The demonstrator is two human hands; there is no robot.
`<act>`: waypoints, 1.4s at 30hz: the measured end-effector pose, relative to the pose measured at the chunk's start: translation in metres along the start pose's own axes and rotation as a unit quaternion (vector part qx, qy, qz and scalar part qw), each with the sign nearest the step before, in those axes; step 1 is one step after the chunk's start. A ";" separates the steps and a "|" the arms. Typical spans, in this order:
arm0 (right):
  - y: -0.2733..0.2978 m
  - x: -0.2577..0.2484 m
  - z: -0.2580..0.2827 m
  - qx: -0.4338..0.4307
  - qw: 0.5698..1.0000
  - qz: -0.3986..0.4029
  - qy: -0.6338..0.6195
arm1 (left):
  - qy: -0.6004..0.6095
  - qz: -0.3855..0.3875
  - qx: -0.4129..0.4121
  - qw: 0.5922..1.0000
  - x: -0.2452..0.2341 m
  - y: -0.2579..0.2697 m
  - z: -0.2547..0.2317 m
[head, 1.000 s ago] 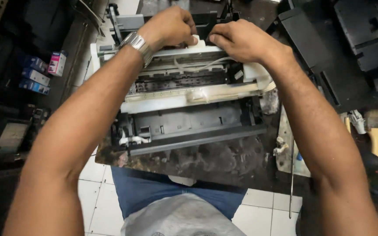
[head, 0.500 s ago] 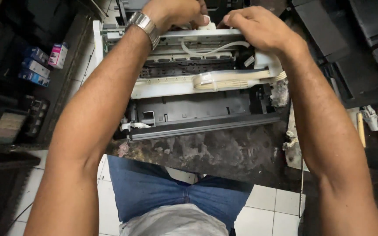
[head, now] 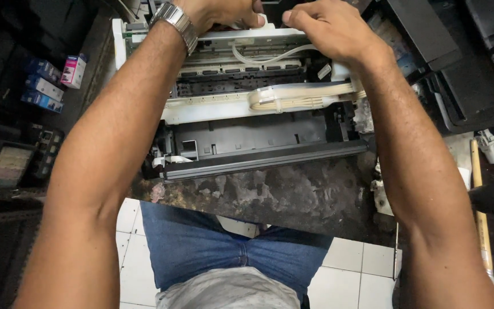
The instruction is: The person repairs a disassembled printer by hand, using a screwdriver to adjust internal components and a cloth to wipe parts. They handle a small white plastic piece and a black plastic casing, placing them into the printer's interior.
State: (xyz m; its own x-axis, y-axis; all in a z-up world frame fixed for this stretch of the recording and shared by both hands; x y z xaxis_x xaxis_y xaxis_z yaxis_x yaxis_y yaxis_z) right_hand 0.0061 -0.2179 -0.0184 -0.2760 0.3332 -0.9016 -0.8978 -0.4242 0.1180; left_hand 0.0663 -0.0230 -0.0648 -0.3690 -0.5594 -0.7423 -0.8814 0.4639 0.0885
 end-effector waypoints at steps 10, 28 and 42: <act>0.007 -0.003 0.010 0.046 0.997 -0.011 -0.068 | -0.040 -0.021 0.004 0.999 -0.003 -0.006 -0.002; -0.050 -0.012 -0.002 -0.182 0.962 0.020 0.204 | -0.032 0.066 -0.188 0.979 -0.027 0.035 -0.053; -0.061 -0.008 0.001 -0.134 0.955 0.062 0.258 | 0.009 0.040 -0.188 0.981 -0.026 0.034 -0.050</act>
State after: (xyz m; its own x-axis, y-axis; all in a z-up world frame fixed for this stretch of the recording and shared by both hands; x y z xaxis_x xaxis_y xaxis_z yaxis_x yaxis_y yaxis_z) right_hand 0.0629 -0.1935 -0.0181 -0.1056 -0.1635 -0.9809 -0.7301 -0.6569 0.1881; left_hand 0.0311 -0.0268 -0.0091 -0.4439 -0.5444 -0.7117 -0.8946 0.2233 0.3871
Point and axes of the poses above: each hand's wrist, its own y-axis away from the middle knuckle, its own x-axis out of the palm, z = x × y, the point moved 4 cm from there along -y, towards the middle knuckle, and after that the axes turned 3 degrees about z, right-handed, at the moved point
